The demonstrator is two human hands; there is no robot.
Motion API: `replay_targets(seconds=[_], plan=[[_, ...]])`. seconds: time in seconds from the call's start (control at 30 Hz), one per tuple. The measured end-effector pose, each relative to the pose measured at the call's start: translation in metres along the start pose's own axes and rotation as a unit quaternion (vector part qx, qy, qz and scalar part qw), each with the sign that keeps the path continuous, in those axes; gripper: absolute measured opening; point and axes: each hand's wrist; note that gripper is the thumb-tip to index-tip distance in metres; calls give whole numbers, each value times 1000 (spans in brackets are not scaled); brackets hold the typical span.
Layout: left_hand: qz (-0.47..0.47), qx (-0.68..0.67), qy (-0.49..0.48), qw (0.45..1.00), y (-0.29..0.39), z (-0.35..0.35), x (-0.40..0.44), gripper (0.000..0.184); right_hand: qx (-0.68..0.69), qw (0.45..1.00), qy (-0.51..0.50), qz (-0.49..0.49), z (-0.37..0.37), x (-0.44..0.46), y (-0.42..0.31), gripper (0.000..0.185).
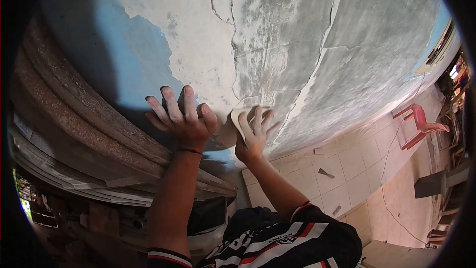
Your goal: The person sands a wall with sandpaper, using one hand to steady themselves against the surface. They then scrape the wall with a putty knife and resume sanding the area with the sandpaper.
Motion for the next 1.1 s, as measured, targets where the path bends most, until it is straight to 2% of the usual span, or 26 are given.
replay_targets(seconds=[0.07,0.23,0.33,0.37,0.5,0.6,0.63,0.77,0.87,0.97,1.1], plan=[[8,9,-5,1000,0,-2,-1,47,9,1000,-14,0,2,-14,4,45],[7,15,-2,1000,1,-1,0,47,27,999,26,-33,-17,40,-24,41],[8,11,-4,1000,1,-2,1,47,-7,1000,-7,-29,-10,18,-12,40],[8,9,-4,1000,1,-2,1,47,1,1000,-12,2,-3,1,-6,43],[6,13,-17,1000,1,-3,1,48,21,999,-31,-10,-7,0,-11,41],[11,13,-17,1000,0,-3,-1,49,63,998,14,-18,-12,27,-28,40],[15,11,-14,1000,0,-2,-1,50,60,998,19,-3,-6,22,-23,49],[-9,23,-49,998,2,-3,-4,53,19,998,-42,33,1,-19,-4,50],[-29,29,-68,997,3,-3,-6,53,54,998,6,8,-4,6,-15,49],[-40,23,-59,997,5,-2,-6,49,81,996,15,36,-12,24,-29,49],[-29,26,-69,997,2,-3,-7,54,8,997,-54,54,-3,-17,-13,47]])
Point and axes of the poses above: each hand's wrist, its own x-axis towards the middle knuckle, its own z-axis out of the palm, y = z × x, and after that the axes turned 6 degrees about z, right-handed
